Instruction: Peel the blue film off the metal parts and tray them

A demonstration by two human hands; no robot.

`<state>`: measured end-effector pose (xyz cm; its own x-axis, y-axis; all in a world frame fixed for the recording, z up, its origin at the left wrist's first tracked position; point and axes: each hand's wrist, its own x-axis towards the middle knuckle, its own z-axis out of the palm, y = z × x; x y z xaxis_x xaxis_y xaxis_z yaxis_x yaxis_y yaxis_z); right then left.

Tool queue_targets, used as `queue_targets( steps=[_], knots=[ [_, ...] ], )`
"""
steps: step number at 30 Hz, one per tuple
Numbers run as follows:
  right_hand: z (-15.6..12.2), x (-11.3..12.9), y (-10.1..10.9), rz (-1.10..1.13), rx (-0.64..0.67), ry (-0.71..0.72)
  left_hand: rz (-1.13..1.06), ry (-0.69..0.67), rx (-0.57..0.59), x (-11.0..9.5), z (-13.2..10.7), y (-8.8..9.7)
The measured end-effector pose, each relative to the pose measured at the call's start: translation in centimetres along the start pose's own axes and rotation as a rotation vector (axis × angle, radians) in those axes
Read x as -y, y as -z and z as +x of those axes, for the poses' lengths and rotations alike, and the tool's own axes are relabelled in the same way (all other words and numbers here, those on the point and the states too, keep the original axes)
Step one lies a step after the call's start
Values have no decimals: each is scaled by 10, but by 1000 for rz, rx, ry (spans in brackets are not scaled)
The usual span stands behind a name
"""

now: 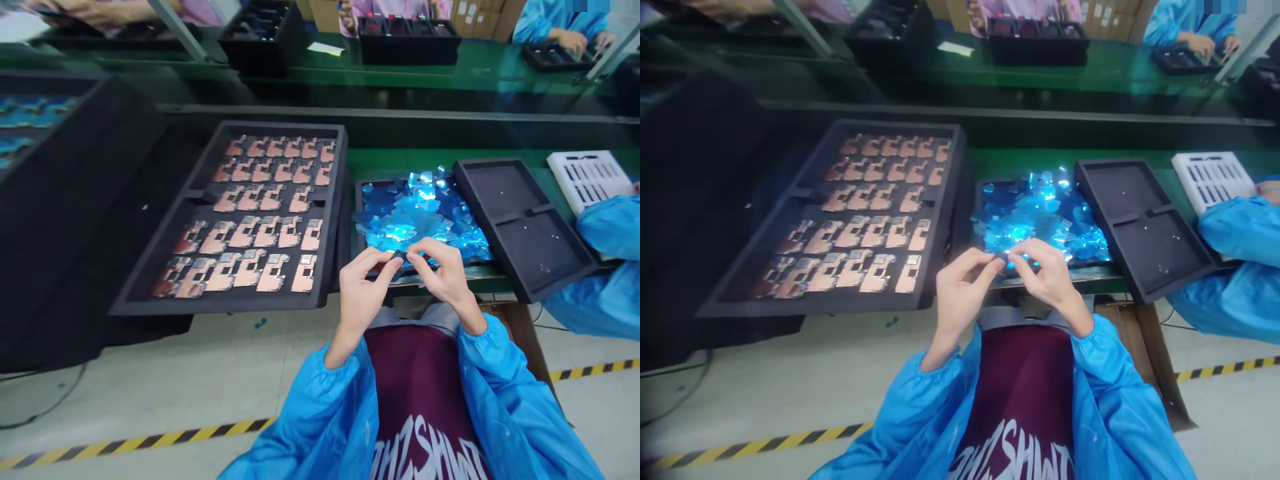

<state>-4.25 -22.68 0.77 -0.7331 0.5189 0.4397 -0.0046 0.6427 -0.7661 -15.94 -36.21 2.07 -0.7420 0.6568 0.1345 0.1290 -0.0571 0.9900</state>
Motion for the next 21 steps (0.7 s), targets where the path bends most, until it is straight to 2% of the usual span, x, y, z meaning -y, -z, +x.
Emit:
queue_targets(
  steps=[5,7,11,16,18,21],
  knots=[
    [-4,-15,-3,-130,-77,-17,-169,169,75,16,0,-10],
    [-6,-19,-5,-164,-108,-13,-224,223,68,26,1,-13],
    [-9,-24,-4,-265,-135,33,-264,281,5,41,3,-17],
    [-12,-28,-1,-363,-181,111,-329,338,50,45,4,-19],
    [-13,-31,0,-385,-162,136,-386,373,65,46,6,-19],
    [-16,-37,4,-399,-39,224,-480,424,75,50,9,-18]
  ],
)
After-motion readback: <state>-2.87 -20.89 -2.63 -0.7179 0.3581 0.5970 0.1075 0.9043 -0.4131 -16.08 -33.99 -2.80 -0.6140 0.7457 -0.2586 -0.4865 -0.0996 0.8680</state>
